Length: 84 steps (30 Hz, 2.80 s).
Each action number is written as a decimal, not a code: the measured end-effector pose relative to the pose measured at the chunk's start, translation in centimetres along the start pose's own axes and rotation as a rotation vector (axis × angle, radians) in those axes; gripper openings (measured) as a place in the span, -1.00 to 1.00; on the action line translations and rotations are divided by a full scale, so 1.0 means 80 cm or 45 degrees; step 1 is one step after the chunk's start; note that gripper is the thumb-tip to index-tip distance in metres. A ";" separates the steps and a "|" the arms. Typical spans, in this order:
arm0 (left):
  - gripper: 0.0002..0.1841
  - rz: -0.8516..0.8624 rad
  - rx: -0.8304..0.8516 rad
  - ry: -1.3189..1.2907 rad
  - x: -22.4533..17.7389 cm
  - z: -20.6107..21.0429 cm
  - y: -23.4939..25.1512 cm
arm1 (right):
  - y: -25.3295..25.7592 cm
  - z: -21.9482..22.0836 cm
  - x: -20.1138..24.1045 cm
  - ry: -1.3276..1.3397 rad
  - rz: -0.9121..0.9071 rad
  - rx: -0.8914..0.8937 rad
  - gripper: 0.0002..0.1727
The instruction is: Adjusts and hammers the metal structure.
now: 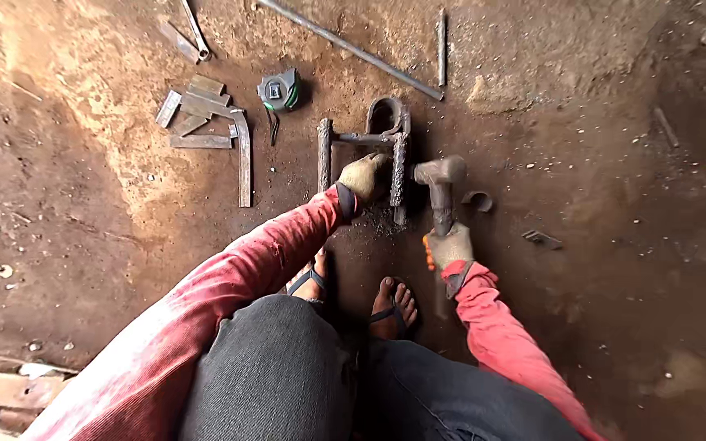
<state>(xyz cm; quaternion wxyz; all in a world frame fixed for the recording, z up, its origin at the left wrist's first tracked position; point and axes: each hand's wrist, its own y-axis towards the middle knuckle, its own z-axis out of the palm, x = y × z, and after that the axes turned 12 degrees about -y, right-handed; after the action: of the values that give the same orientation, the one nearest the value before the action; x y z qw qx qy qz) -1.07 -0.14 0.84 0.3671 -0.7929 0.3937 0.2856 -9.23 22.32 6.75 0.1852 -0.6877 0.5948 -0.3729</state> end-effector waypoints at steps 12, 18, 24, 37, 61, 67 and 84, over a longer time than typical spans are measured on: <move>-0.45 -0.023 -0.061 -0.085 0.007 0.004 -0.002 | 0.028 0.015 -0.050 -0.503 0.025 0.047 -0.44; -0.47 -0.032 0.182 0.156 -0.011 -0.021 0.009 | 0.019 0.006 -0.053 -0.419 -0.146 0.066 -0.40; -0.40 -0.199 0.500 0.616 -0.063 -0.044 0.030 | 0.010 -0.008 -0.051 -0.432 -0.082 0.075 -0.42; -0.61 -0.254 -0.274 -0.150 -0.014 0.040 -0.002 | -0.008 0.033 -0.106 -0.287 -0.065 0.041 -0.32; -0.51 -0.260 -0.147 -0.307 -0.006 0.032 -0.006 | -0.036 -0.015 -0.063 -0.339 0.034 0.041 -0.47; -0.58 -0.226 -0.155 -0.349 0.001 0.032 -0.001 | -0.035 -0.011 -0.057 -0.380 0.037 0.034 -0.46; -0.59 -0.275 -0.171 -0.261 -0.005 0.029 -0.004 | -0.030 -0.004 -0.058 -0.421 0.064 0.046 -0.43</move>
<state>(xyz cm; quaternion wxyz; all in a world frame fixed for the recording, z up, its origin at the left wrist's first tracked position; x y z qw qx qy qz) -1.38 2.05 -0.08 0.3802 -0.8201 0.2465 0.3496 -7.93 27.38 7.26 0.3021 -0.7211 0.5665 -0.2605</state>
